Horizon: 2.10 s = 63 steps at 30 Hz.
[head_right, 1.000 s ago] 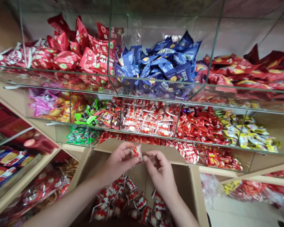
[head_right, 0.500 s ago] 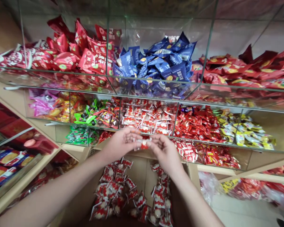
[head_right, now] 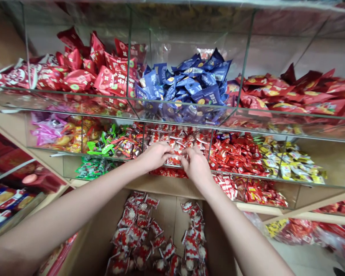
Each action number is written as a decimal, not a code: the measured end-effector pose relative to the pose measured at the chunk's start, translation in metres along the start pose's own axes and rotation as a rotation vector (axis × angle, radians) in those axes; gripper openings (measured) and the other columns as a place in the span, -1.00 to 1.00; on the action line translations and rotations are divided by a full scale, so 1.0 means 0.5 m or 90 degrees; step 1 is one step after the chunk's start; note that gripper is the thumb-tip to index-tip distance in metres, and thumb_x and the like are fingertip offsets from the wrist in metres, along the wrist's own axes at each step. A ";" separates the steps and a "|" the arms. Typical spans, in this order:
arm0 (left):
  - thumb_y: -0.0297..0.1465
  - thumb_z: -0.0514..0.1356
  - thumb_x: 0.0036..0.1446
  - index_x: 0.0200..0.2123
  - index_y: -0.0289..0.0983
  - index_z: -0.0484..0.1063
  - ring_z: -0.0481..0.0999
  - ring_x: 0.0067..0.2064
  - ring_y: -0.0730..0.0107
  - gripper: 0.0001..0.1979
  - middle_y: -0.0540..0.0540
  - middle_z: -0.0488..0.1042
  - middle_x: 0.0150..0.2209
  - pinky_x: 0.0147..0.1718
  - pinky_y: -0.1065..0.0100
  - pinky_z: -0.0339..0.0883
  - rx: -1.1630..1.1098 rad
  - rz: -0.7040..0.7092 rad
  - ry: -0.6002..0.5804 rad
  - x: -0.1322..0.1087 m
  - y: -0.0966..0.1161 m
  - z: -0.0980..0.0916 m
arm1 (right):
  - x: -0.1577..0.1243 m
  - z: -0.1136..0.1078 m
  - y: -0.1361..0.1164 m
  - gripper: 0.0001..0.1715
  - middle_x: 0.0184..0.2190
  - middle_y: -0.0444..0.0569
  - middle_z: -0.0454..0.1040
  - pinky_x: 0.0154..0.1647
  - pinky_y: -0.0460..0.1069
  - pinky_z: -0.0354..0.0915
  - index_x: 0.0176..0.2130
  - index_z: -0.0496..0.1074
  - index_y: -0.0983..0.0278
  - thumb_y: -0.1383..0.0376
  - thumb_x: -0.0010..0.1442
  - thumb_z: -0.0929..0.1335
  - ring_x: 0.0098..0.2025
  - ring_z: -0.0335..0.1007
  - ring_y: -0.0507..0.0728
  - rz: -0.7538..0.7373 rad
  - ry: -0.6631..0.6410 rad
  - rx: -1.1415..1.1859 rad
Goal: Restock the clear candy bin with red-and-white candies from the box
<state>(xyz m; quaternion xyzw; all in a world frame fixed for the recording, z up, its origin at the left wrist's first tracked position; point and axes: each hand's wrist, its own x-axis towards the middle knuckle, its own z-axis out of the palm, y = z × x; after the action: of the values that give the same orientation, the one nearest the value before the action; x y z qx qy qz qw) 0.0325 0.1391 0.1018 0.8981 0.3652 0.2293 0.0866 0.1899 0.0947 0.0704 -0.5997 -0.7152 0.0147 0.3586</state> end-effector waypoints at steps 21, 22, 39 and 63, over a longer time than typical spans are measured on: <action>-0.57 -0.01 0.07 -0.29 -0.31 0.43 0.37 -0.25 0.36 -0.76 -0.10 0.41 -0.33 -0.22 0.34 0.25 0.052 0.017 0.135 -0.047 -0.019 -0.053 | -0.035 -0.029 -0.007 -0.81 -0.32 0.03 0.41 -0.24 0.02 0.27 -0.26 0.37 0.28 0.25 0.12 0.26 -0.27 0.34 0.14 -0.108 0.057 0.039; -0.57 -0.02 0.07 -0.28 -0.31 0.43 0.37 -0.25 0.35 -0.75 -0.10 0.41 -0.33 -0.23 0.33 0.24 0.067 0.016 0.135 -0.066 -0.024 -0.055 | -0.048 -0.029 -0.015 -0.83 -0.35 0.01 0.41 -0.26 0.01 0.27 -0.29 0.37 0.27 0.25 0.13 0.25 -0.29 0.34 0.13 -0.111 0.043 0.053; -0.38 -0.03 0.16 -0.21 -0.30 0.38 0.23 -0.21 0.19 -0.77 -0.14 0.39 -0.29 -0.26 0.19 0.13 0.282 -0.091 0.089 -0.169 -0.003 0.010 | 0.081 0.050 -0.122 -0.77 -0.42 0.07 0.48 -0.37 -0.03 0.16 -0.37 0.43 0.30 0.30 0.15 0.21 -0.30 0.32 0.18 -0.189 -0.179 -0.318; -0.51 0.04 0.09 -0.45 -0.34 0.45 0.18 -0.15 0.13 -0.81 -0.18 0.34 -0.29 -0.29 0.17 0.01 0.472 0.045 0.119 -0.051 -0.059 -0.044 | 0.043 0.048 -0.156 -0.62 -0.40 0.18 0.52 -0.39 0.00 0.23 -0.35 0.49 0.34 0.23 0.14 0.17 -0.33 0.44 0.21 0.052 -0.252 -0.314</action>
<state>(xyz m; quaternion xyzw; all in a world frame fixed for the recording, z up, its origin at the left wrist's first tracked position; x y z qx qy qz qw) -0.0120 0.1423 0.1029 0.8558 0.3985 0.1655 -0.2854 0.1107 0.1013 0.0986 -0.6824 -0.7283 -0.0281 0.0554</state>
